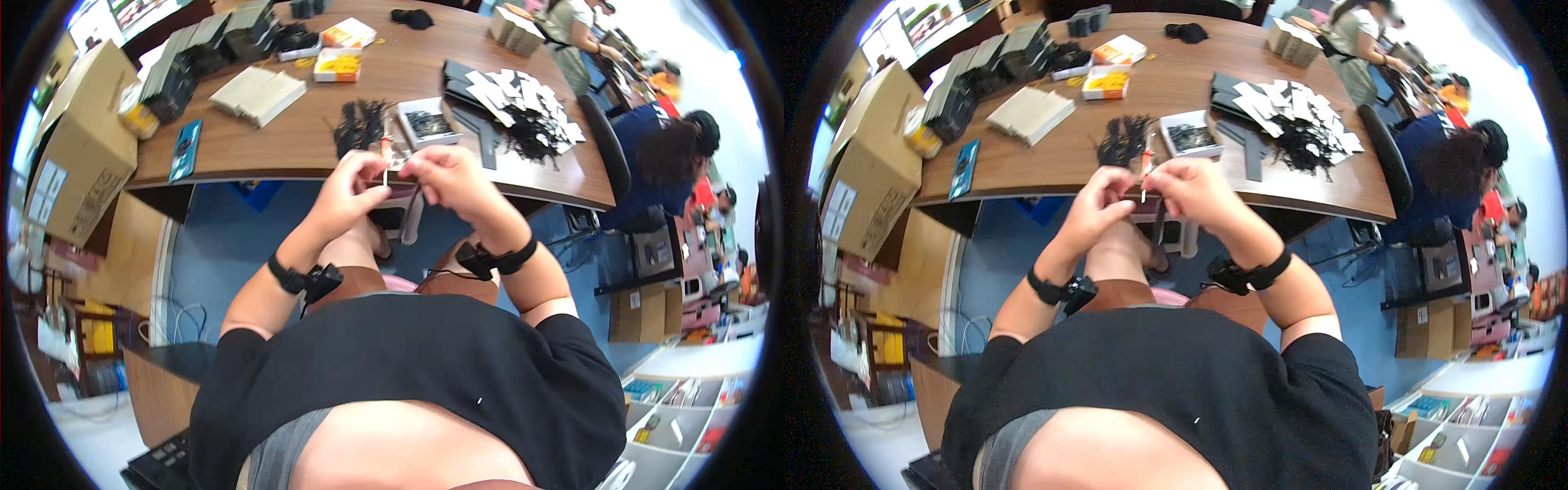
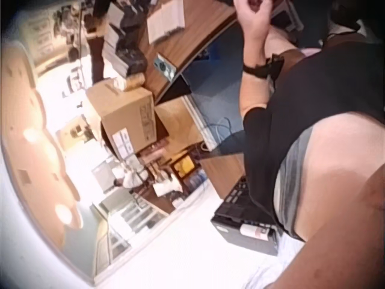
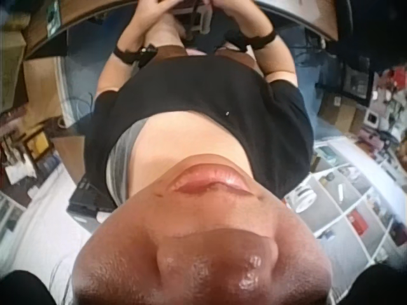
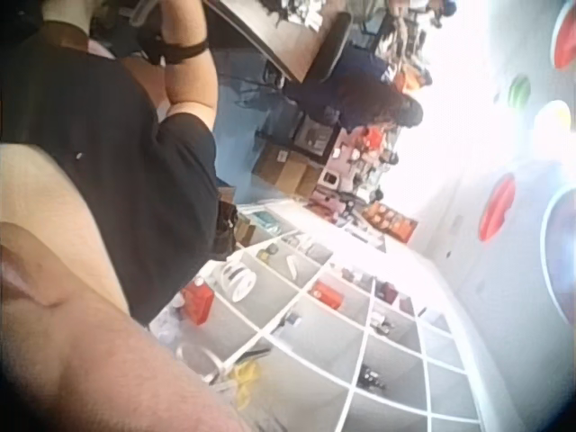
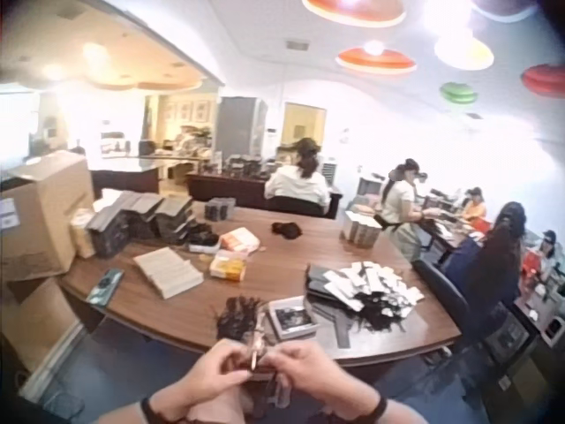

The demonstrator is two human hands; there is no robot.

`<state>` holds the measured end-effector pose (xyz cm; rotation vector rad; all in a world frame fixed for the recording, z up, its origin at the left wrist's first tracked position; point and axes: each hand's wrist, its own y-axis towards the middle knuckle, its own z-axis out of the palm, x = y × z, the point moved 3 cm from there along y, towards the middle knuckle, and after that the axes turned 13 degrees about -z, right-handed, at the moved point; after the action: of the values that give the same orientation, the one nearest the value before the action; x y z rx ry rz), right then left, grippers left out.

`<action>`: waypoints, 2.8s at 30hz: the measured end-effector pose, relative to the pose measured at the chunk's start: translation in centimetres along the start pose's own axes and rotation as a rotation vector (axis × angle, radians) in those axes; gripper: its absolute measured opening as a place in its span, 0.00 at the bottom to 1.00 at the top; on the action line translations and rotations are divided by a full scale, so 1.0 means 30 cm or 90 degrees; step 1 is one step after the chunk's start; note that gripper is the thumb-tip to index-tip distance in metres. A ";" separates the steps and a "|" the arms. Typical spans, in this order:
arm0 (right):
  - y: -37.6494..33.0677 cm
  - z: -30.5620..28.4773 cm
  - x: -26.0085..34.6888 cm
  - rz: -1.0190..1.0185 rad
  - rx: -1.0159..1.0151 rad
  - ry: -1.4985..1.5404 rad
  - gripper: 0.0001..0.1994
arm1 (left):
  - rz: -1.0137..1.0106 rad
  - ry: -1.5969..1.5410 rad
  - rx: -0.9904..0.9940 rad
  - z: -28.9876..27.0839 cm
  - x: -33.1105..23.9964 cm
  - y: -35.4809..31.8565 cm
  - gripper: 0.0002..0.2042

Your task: The recorder is assembling small plastic components by inserting and attaching wire ties at a production desk.

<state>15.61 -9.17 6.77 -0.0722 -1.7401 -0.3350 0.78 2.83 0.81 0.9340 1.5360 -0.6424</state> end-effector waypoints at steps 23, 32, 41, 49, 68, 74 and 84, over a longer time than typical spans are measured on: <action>-0.051 -0.182 -0.010 -0.205 -0.254 0.557 0.08 | -0.131 -0.106 0.255 0.102 -0.135 0.000 0.11; -0.110 -0.144 0.028 -0.100 -0.047 -0.136 0.07 | -0.180 -0.018 0.280 0.156 -0.149 0.043 0.12; -0.133 -0.289 -0.026 -0.050 -0.120 0.031 0.07 | -0.197 0.120 0.223 0.159 -0.227 0.090 0.11; -0.132 -0.372 -0.039 -0.206 0.036 -0.413 0.13 | 0.075 0.412 0.147 0.258 -0.272 0.176 0.09; -0.151 -0.378 -0.156 -0.138 0.076 -0.196 0.09 | -0.054 0.505 0.257 0.289 -0.267 0.224 0.11; -0.174 -0.665 -0.143 -0.176 -0.267 -0.062 0.04 | 0.189 0.436 0.146 0.110 -0.408 0.191 0.25; 0.082 -1.063 -0.288 0.237 -0.661 -0.591 0.30 | 0.399 0.457 -0.117 -0.208 -0.784 -0.071 0.32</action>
<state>48.25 -14.02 3.87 -1.4722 -2.1830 -1.0003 -4.08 1.97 24.73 1.5032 1.7275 0.3203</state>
